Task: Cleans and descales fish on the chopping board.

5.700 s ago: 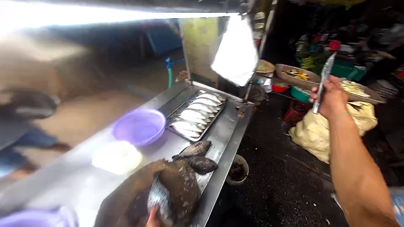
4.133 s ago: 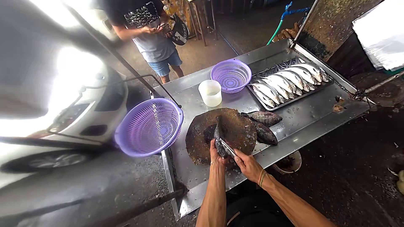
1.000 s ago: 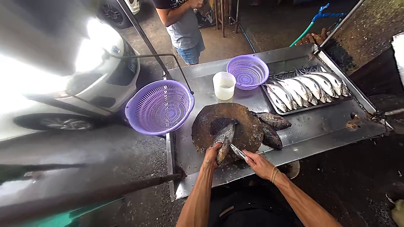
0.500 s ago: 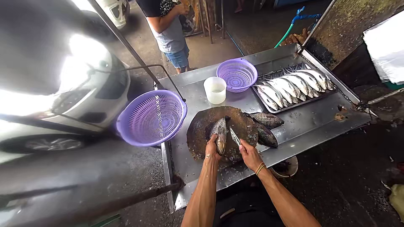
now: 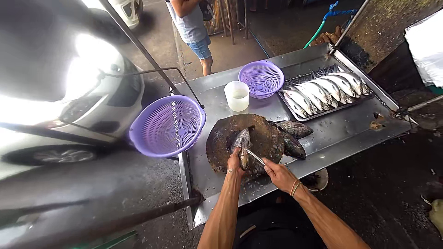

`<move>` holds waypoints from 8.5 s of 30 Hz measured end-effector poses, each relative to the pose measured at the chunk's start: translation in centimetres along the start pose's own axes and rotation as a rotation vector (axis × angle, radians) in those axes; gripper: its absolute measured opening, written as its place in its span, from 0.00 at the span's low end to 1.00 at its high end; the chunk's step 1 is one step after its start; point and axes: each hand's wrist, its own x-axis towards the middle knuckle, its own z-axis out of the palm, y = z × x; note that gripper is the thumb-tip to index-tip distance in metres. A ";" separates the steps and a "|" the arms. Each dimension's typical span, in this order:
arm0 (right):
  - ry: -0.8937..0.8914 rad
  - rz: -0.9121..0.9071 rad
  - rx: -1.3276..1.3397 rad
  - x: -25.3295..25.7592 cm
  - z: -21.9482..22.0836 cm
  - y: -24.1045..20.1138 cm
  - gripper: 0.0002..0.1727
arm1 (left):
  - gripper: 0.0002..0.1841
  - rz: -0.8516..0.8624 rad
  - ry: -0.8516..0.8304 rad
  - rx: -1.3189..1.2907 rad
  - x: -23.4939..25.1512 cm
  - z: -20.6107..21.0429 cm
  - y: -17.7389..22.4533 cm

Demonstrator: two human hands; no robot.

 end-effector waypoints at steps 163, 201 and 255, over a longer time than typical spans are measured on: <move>-0.154 0.311 -0.288 7.5 -3.3 6.4 0.30 | 0.25 0.732 -0.392 1.517 5.0 -4.4 -0.3; -0.083 0.321 -0.036 2.9 -0.5 4.1 0.29 | 0.24 0.758 -0.446 1.578 4.9 -3.9 -1.6; -0.433 0.092 -0.499 9.1 -6.2 -0.3 0.26 | 0.29 0.823 -0.605 1.603 3.4 -7.1 1.3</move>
